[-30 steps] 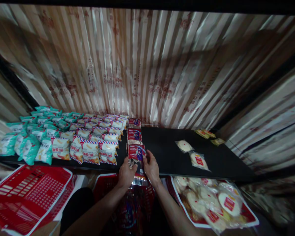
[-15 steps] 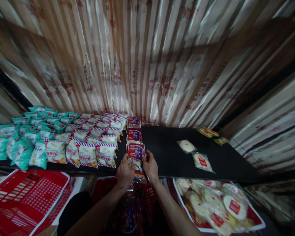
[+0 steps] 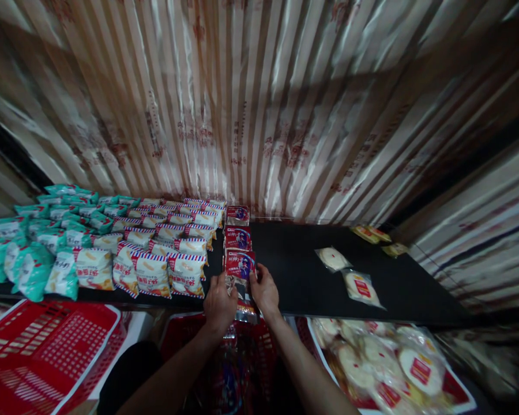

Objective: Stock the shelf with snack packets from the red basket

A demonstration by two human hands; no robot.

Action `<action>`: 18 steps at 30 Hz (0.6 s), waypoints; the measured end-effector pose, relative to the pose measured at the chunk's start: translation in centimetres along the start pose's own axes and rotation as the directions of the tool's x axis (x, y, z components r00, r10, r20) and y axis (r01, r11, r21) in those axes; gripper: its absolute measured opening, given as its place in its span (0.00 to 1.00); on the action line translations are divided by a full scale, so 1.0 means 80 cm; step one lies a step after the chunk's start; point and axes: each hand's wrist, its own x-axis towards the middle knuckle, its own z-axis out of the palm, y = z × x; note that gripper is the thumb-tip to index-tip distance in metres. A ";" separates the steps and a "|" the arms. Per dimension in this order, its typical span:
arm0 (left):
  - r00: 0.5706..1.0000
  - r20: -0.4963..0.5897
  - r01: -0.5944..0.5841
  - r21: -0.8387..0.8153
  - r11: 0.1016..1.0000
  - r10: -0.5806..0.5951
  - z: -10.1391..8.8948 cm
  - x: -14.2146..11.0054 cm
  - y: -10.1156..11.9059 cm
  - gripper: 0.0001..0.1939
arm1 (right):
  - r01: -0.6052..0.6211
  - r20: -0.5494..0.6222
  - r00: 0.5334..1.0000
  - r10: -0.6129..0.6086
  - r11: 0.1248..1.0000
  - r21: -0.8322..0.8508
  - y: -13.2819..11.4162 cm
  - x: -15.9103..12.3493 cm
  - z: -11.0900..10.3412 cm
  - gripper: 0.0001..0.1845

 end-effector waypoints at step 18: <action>0.997 -0.052 -0.044 0.094 0.995 0.050 0.012 0.000 -0.013 0.20 | -0.007 0.047 0.999 0.011 0.997 -0.080 -0.014 0.012 -0.006 0.24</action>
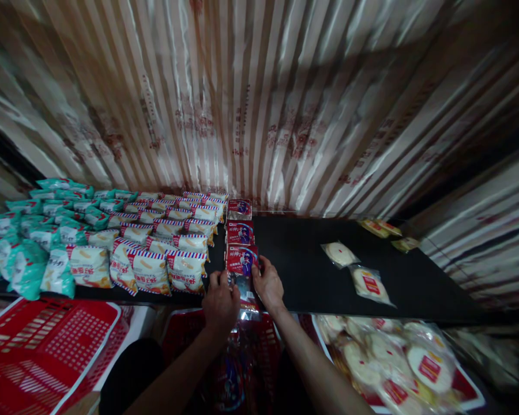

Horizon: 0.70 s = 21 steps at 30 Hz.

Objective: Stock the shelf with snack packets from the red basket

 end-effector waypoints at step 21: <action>0.913 0.038 -0.407 0.144 0.902 0.406 0.028 0.024 0.018 0.28 | 0.023 -0.096 0.995 -0.015 0.997 0.077 -0.005 0.058 0.003 0.22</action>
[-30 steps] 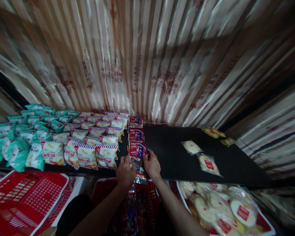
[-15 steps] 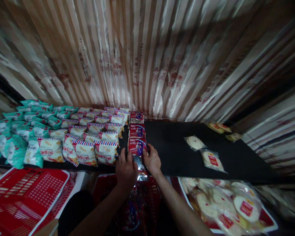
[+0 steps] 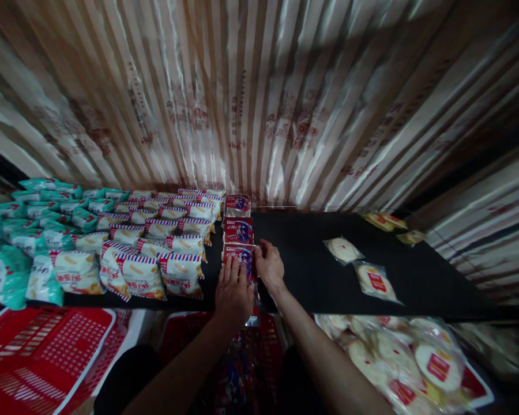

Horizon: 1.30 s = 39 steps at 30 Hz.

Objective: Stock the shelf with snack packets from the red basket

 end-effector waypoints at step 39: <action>0.988 -0.149 -0.017 0.105 0.994 0.033 0.016 0.019 -0.009 0.24 | -0.145 0.052 0.989 0.139 0.977 0.157 -0.043 0.110 0.018 0.15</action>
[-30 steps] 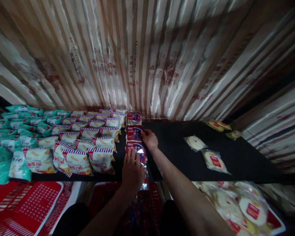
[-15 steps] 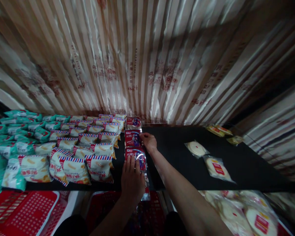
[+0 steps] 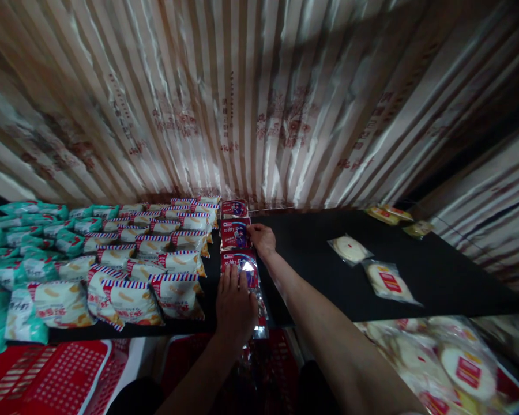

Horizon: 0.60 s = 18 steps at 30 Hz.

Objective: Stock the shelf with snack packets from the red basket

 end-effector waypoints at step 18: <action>0.999 0.051 0.009 -0.072 0.997 -0.006 -0.001 0.014 -0.005 0.27 | -0.022 -0.005 1.000 0.021 0.996 -0.088 -0.001 0.007 0.013 0.17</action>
